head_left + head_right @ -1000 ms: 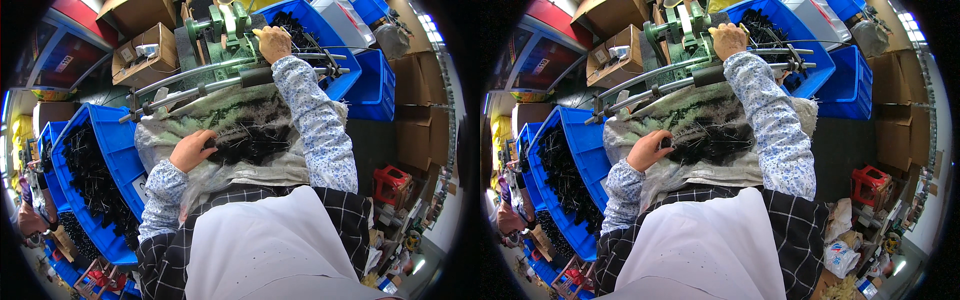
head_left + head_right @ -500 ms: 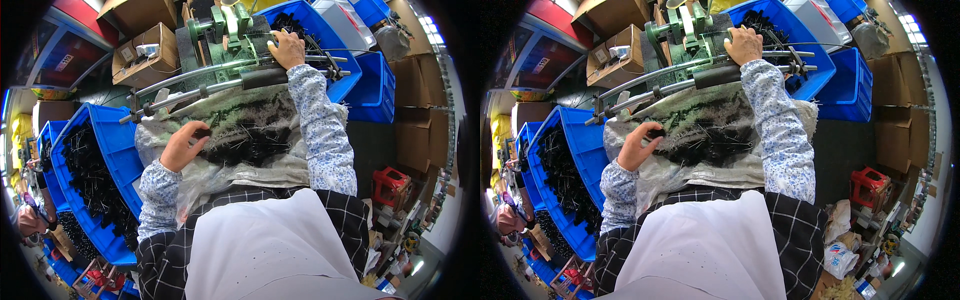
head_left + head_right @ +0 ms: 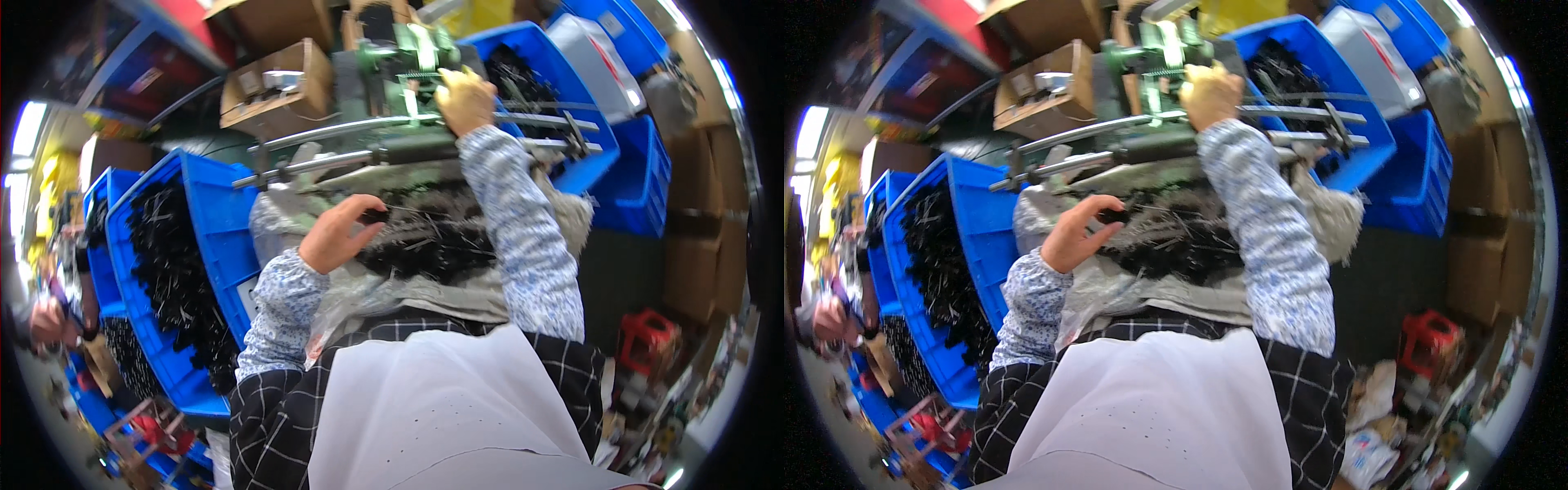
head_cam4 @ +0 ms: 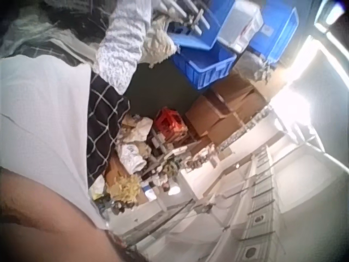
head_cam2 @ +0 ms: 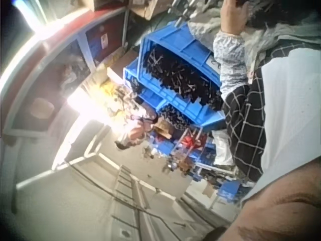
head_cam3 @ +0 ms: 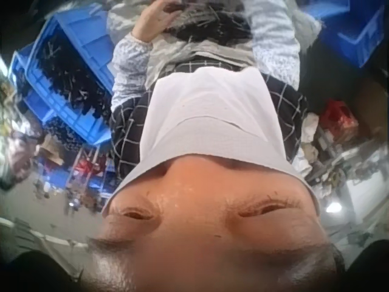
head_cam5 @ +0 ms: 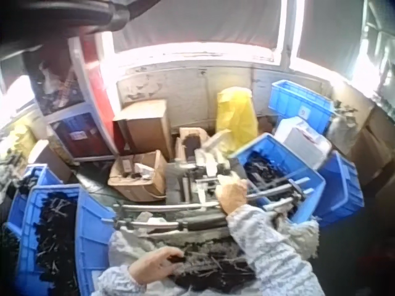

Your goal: The person operates a green benchtop machine to process small black components. They pick up the components from a white sack, feed them into the machine's mechanism, and then place the processed items into a blue plastic bin. The person repeats this cycle continuously, occasionally adjusting the pile of components in the sack.

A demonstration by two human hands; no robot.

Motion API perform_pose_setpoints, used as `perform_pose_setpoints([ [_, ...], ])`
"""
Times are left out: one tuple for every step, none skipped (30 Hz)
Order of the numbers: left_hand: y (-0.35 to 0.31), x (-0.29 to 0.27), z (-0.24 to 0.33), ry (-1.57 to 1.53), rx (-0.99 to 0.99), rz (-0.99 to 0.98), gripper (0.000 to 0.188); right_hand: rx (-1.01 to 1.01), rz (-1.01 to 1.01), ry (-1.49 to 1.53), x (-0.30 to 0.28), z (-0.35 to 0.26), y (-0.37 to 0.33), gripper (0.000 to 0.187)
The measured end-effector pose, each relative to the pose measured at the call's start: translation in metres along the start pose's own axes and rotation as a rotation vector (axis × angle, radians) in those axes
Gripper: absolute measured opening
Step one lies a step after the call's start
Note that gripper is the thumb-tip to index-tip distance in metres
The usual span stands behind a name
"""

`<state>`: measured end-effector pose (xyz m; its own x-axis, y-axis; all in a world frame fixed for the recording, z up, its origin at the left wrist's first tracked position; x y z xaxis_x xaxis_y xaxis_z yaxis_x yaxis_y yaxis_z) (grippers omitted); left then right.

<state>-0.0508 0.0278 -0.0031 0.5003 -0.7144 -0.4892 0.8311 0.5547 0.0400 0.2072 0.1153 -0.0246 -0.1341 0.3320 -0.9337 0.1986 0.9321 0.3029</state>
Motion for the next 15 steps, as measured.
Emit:
perform_pose_setpoints([
  [-0.005,-0.001,-0.006,-0.022,-0.04,0.008,0.03,-0.021,0.067,0.036,0.008,0.012,0.0,0.034],
  [-0.01,-0.006,-0.011,-0.022,-0.1,-0.021,0.029,0.007,0.01,0.032,-0.009,0.011,-0.001,0.034],
  [-0.014,-0.008,-0.015,-0.018,-0.101,-0.047,0.029,-0.101,0.123,0.027,-0.008,0.029,-0.005,0.036],
  [-0.021,-0.013,-0.018,0.048,-0.082,-0.057,0.03,-0.056,0.101,-0.064,-0.01,0.035,-0.007,0.036],
  [-0.023,-0.019,-0.02,0.015,-0.131,-0.093,0.03,0.098,-0.117,-0.215,-0.016,0.05,-0.006,0.04],
  [-0.029,-0.028,-0.015,0.075,-0.095,-0.088,0.028,-0.024,-0.028,-0.242,-0.009,0.075,-0.009,0.042],
  [-0.035,-0.034,-0.014,0.127,-0.045,-0.103,0.027,-0.167,0.078,-0.188,-0.001,0.106,-0.012,0.04],
  [-0.048,-0.039,-0.015,0.136,-0.091,-0.101,0.026,-0.064,-0.076,-0.21,0.0,0.116,-0.013,0.038],
  [-0.056,-0.045,-0.016,0.138,-0.104,-0.122,0.025,-0.004,-0.136,-0.226,0.0,0.125,-0.013,0.039],
  [-0.068,-0.046,-0.026,0.156,-0.1,-0.084,0.024,-0.031,-0.117,-0.217,0.002,0.121,-0.013,0.039],
  [-0.077,-0.047,-0.034,0.132,-0.14,-0.077,0.024,-0.039,-0.101,-0.216,0.002,0.119,-0.012,0.039],
  [-0.087,-0.05,-0.042,0.107,-0.178,-0.075,0.024,-0.032,-0.111,-0.208,0.004,0.118,-0.008,0.04],
  [-0.094,-0.051,-0.05,0.081,-0.211,-0.082,0.023,-0.014,-0.122,-0.204,0.003,0.117,-0.007,0.04],
  [-0.1,-0.052,-0.056,0.063,-0.216,-0.051,0.023,0.008,-0.135,-0.199,0.004,0.117,-0.007,0.041],
  [-0.107,-0.052,-0.064,0.075,-0.213,-0.027,0.023,-0.005,-0.123,-0.185,0.01,0.119,-0.009,0.04],
])
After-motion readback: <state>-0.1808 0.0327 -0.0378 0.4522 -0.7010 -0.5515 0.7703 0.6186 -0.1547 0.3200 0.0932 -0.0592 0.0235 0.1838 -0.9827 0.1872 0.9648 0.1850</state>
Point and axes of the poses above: each hand's wrist, its own y-axis towards the middle knuckle, its own x-axis out of the palm, z = x × y, the point moved 5 cm from there along y, towards the middle knuckle, and after that the axes turned 6 degrees about -z, right-handed, at the moved point
